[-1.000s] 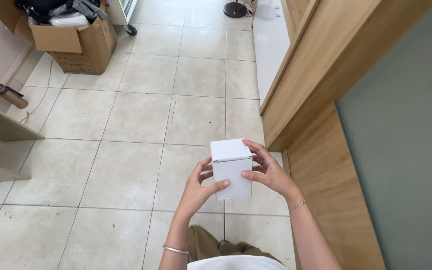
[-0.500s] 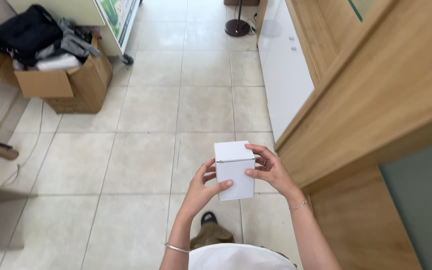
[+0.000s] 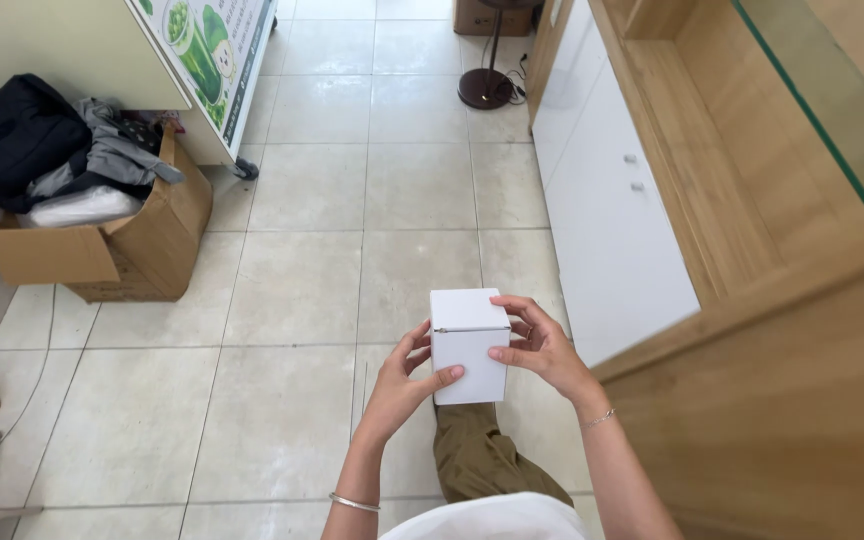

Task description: Organizing small boxes and placing decorative flower-shaped candles onto display shelves.

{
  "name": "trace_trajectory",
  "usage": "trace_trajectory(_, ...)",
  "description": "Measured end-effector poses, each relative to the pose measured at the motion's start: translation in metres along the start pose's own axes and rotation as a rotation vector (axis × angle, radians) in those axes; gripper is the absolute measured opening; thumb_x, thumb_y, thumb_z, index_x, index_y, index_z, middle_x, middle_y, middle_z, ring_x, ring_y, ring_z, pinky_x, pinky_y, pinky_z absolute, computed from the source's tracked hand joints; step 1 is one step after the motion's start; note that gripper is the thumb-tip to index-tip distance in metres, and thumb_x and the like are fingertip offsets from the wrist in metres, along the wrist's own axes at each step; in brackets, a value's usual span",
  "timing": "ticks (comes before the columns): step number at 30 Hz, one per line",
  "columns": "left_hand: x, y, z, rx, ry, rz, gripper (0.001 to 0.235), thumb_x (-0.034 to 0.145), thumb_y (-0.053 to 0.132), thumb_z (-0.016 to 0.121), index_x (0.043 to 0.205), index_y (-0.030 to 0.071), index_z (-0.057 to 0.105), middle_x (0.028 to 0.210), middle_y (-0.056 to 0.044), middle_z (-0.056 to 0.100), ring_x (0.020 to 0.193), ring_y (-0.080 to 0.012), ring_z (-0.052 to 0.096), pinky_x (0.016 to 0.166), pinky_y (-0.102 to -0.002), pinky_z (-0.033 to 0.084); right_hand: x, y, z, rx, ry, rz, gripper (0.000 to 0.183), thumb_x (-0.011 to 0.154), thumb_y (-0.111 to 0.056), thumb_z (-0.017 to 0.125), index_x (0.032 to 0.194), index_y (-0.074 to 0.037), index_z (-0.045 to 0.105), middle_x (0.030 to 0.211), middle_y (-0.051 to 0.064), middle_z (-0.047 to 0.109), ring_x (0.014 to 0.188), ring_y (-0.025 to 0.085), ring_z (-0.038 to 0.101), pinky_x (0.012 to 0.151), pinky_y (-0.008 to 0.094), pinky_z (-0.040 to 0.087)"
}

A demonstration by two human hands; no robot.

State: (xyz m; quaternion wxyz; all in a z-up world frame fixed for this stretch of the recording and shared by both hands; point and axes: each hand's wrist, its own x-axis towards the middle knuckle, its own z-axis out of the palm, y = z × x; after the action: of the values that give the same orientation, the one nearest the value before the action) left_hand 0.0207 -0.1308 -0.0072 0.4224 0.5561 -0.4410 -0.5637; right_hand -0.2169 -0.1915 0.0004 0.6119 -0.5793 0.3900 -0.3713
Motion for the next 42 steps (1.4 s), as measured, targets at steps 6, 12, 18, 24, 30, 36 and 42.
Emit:
trace_trajectory(6,0.155,0.039,-0.032,-0.023,0.044,0.065,0.101,0.067,0.039,0.089,0.152,0.008,0.043,0.145,-0.016,0.058,0.138,-0.0314,0.055,0.104,-0.046,0.053,0.176,-0.025,-0.046,-0.052,-0.078,-0.032,0.065,0.078,-0.013,0.085,0.137,-0.013,0.057,0.134,0.010,0.060,0.122,0.023,0.061,0.100,0.041,0.057)
trace_trajectory(12,0.284,0.085,-0.073,-0.021,0.095,0.030,0.102,0.065,0.037,0.090,0.151,0.009,0.045,0.141,-0.018,0.061,0.136,-0.0319,0.056,0.104,-0.047,0.052,0.320,-0.038,-0.068,-0.026,-0.098,0.032,0.070,0.075,-0.018,0.087,0.138,-0.016,0.057,0.130,0.009,0.066,0.119,0.025,0.064,0.100,0.039,0.056)
trace_trajectory(18,0.420,0.111,-0.128,0.015,0.094,-0.004,0.103,0.063,0.039,0.091,0.151,0.010,0.046,0.141,-0.018,0.061,0.136,-0.0323,0.056,0.104,-0.048,0.052,0.463,-0.037,-0.079,-0.023,-0.070,0.051,0.069,0.074,-0.019,0.087,0.137,-0.018,0.057,0.130,0.004,0.061,0.120,0.021,0.062,0.099,0.039,0.057)
trace_trajectory(24,0.583,0.155,-0.201,0.044,0.029,0.030,0.105,0.062,0.042,0.091,0.151,0.009,0.045,0.141,-0.019,0.061,0.137,-0.0326,0.055,0.105,-0.048,0.053,0.627,-0.050,-0.083,-0.034,-0.012,-0.001,0.066,0.077,-0.018,0.086,0.137,-0.015,0.057,0.132,0.008,0.063,0.119,0.021,0.064,0.099,0.037,0.056)
trace_trajectory(30,0.729,0.205,-0.270,0.112,-0.023,0.036,0.108,0.060,0.046,0.091,0.151,0.009,0.046,0.140,-0.019,0.060,0.136,-0.0331,0.056,0.102,-0.049,0.055,0.780,-0.067,-0.087,-0.052,0.053,-0.006,0.066,0.076,-0.016,0.085,0.135,-0.014,0.056,0.135,0.006,0.060,0.120,0.020,0.063,0.096,0.037,0.057)
trace_trajectory(36,0.861,0.226,-0.317,0.105,-0.041,0.007,0.108,0.060,0.046,0.092,0.150,0.009,0.046,0.139,-0.019,0.061,0.135,-0.0339,0.057,0.102,-0.049,0.054,0.917,-0.062,-0.111,-0.037,0.025,0.037,0.067,0.076,-0.016,0.086,0.136,-0.016,0.055,0.134,0.008,0.061,0.121,0.021,0.062,0.099,0.039,0.057)
trace_trajectory(42,1.014,0.260,-0.341,0.101,-0.014,0.001,0.110,0.057,0.044,0.093,0.151,0.011,0.045,0.136,-0.018,0.062,0.133,-0.0338,0.058,0.102,-0.049,0.055,1.081,-0.062,-0.163,-0.067,-0.028,0.004,0.064,0.075,-0.017,0.087,0.131,-0.014,0.057,0.140,0.002,0.059,0.126,0.022,0.062,0.102,0.041,0.056)
